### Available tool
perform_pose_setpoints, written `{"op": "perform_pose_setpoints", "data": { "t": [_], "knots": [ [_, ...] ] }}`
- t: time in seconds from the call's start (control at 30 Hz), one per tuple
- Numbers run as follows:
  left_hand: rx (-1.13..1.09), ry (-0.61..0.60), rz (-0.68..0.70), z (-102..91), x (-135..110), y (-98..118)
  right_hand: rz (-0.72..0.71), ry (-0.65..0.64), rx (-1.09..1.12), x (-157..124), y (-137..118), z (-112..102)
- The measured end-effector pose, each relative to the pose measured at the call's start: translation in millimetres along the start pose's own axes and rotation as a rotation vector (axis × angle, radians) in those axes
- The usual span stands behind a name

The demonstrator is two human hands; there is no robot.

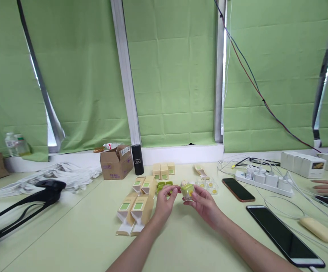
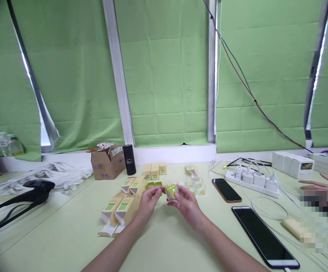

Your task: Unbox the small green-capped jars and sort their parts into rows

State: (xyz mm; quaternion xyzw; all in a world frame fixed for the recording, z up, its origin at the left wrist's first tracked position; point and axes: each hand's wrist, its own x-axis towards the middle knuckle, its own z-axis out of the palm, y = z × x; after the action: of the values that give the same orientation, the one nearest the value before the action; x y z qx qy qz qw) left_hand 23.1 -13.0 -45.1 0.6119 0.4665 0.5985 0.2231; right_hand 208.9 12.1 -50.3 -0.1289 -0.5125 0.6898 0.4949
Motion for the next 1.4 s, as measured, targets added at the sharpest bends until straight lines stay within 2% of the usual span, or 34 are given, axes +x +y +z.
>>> {"op": "perform_pose_setpoints", "data": {
  "t": [0.13,0.37,0.67,0.8,0.97,1.23,1.4],
  "knots": [
    [-0.056,0.008,0.025,-0.9,-2,-1,-0.098,0.122,-0.171,2,6,-2],
    [-0.112,0.011,0.034,1.2,-1,2,-0.181,0.2,-0.316,6,14,-5],
    [-0.211,0.0,-0.038,4.2,0,9,-0.197,0.169,-0.433,3,15,-1],
    [-0.133,0.003,0.008,6.5,-5,12,-0.201,0.125,-0.565,0,15,1],
    [-0.025,-0.017,0.035,7.8,-10,15,-0.197,0.146,-0.711,-1,15,-1],
    [0.006,0.005,0.008,6.2,-9,8,-0.186,0.164,-0.709,2,16,-2],
    [-0.151,0.078,-0.027,5.8,-4,3,-0.193,0.166,-0.695,2,14,-5]
  ]
}}
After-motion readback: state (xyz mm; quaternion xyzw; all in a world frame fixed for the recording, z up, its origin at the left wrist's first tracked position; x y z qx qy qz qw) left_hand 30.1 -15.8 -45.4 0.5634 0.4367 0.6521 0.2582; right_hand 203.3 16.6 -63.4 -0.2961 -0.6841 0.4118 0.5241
